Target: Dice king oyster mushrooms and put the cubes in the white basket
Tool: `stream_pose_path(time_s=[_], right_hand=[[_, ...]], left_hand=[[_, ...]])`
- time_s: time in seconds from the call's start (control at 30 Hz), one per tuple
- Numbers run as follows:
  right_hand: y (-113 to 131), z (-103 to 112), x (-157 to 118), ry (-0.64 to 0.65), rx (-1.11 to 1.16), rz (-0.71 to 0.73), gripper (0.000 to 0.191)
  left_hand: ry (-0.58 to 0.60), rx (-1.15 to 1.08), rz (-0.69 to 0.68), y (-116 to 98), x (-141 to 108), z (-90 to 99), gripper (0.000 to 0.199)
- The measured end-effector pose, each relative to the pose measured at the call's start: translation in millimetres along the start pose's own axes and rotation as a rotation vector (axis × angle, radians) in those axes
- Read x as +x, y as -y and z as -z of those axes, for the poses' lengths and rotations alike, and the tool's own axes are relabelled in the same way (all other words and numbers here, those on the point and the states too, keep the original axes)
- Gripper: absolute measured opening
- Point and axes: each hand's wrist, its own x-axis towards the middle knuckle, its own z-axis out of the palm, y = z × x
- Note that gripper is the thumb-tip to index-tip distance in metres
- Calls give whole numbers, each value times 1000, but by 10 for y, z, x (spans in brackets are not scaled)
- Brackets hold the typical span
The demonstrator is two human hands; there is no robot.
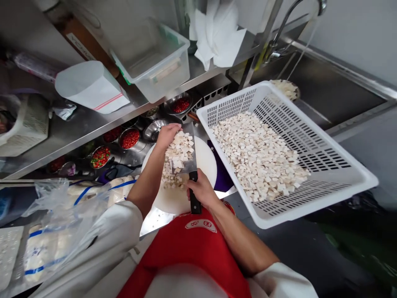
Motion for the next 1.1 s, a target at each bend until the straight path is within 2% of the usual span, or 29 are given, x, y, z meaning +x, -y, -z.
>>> stream_pose_path(time_s=[0.1,0.2,0.3,0.37,0.43,0.5,0.57,0.63,0.7,0.8,0.9,0.97,1.03,1.1], right_hand=[[334,279,-124,-83,13,77,29],[618,688,-167,-186,-15,182,29],[806,1194,-92,-367,-213,279,29],[889,1530,-1,-507,-396,324,30],[952,1804,88,-582,-464,321,31],[1005,1983,149,-585,-354,277,31],[1048,2067,164,-568,-161,240,32],[1071,2088,121,-567,-9,238,34],[1059,2084,16,-571,68,237,36],[962,2064,-226,-546,113,231,37],[818,2005,-465,-539,127,261,36],[735,1933,-566,-580,116,305,36],[671,1844,-618,-625,93,361,36],[609,1755,-649,-647,73,413,39]], left_hand=[[52,0,-142,-536,245,-367,28],[127,-60,-218,-925,588,-977,31],[164,-202,-163,-1104,891,-1669,39],[181,-257,-138,-1126,956,-2073,43],[247,-219,-202,-1101,864,-2399,44],[372,-91,-353,-1053,642,-2659,43],[486,74,-504,-1007,382,-2875,47],[537,218,-579,-971,199,-3052,49],[526,329,-565,-931,165,-3164,49],[501,496,-450,-814,362,-3151,52],[487,734,-271,-633,605,-2948,45],[462,876,-199,-532,656,-2780,35],[403,903,-222,-479,590,-2612,30],[307,808,-301,-451,451,-2419,35]])
